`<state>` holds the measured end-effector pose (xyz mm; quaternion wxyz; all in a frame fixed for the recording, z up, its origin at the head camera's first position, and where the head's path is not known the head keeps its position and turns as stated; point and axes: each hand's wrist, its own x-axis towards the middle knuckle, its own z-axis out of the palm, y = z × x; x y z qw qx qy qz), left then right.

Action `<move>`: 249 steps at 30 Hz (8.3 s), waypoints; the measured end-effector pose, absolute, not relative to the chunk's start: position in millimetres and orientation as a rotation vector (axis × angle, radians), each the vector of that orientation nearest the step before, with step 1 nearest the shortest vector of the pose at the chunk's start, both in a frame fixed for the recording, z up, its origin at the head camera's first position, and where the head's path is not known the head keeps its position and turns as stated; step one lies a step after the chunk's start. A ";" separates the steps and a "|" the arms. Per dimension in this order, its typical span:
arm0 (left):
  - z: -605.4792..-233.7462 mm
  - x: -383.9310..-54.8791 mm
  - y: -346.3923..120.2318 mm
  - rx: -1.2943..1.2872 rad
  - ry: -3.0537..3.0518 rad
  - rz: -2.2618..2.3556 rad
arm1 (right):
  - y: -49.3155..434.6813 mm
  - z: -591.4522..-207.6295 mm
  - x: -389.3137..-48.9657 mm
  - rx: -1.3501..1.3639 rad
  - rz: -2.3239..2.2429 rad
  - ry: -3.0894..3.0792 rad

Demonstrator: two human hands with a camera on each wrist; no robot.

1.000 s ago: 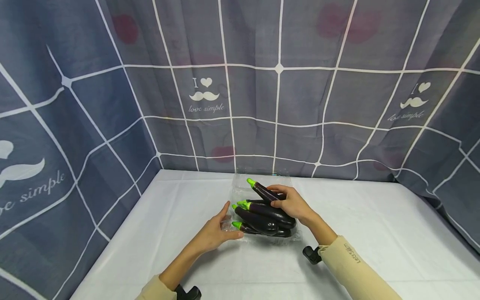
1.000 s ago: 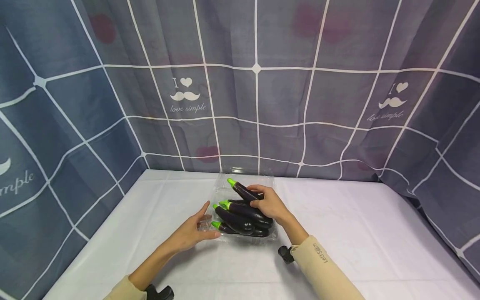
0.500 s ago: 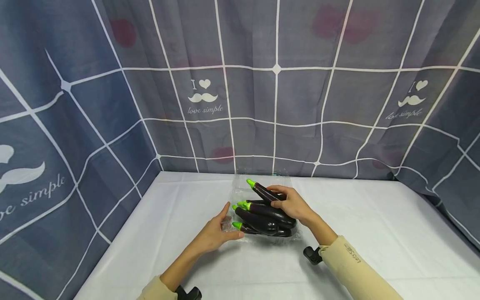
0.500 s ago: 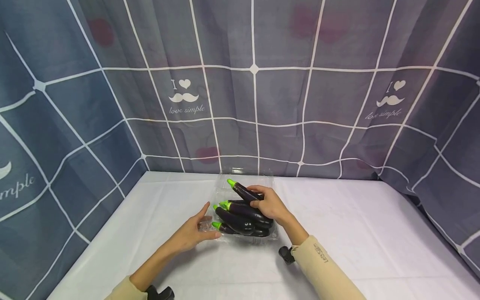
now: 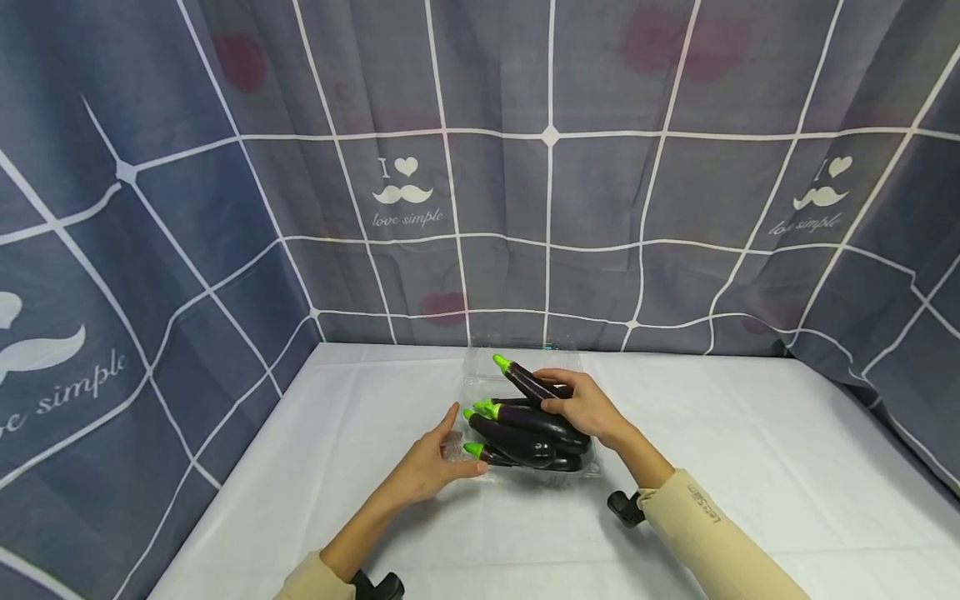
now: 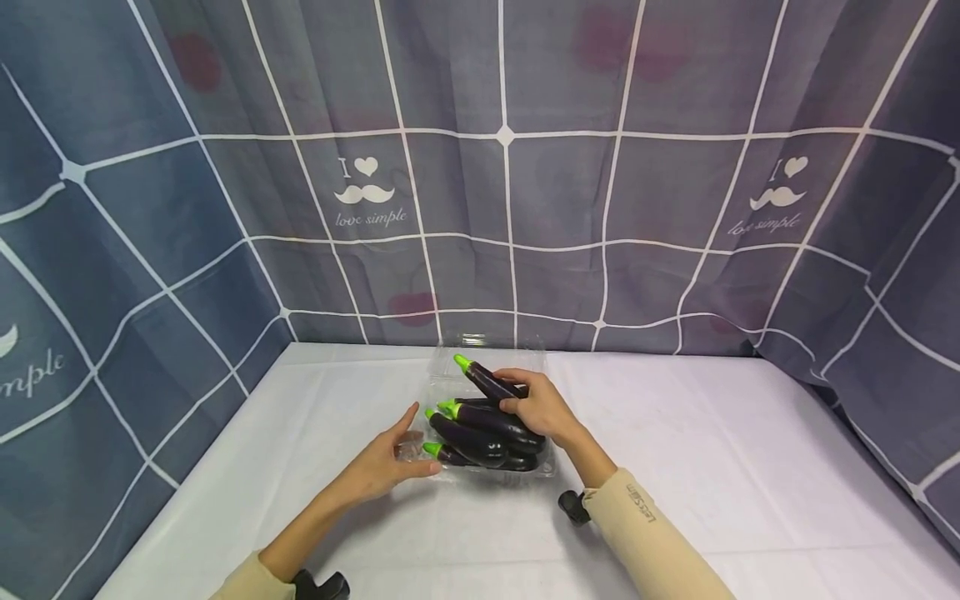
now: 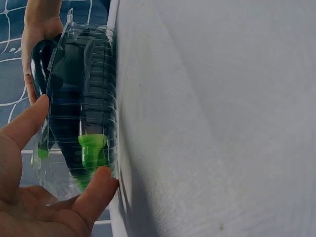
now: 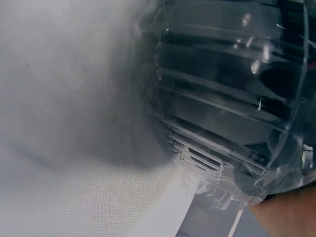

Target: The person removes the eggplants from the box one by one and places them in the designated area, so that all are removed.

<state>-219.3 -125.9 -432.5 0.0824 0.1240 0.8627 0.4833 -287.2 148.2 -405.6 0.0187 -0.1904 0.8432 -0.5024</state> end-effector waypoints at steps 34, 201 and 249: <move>-436.6 -220.0 -126.0 0.353 2.568 1.472 | 181.3 -377.0 -270.2 -0.546 -1.523 3.012; -439.0 -217.0 -128.8 0.393 2.554 1.431 | 131.4 -381.6 -245.6 -0.610 -1.757 2.482; -438.6 -213.9 -129.8 0.401 2.563 1.445 | 140.6 -399.9 -252.3 -0.696 -1.544 2.474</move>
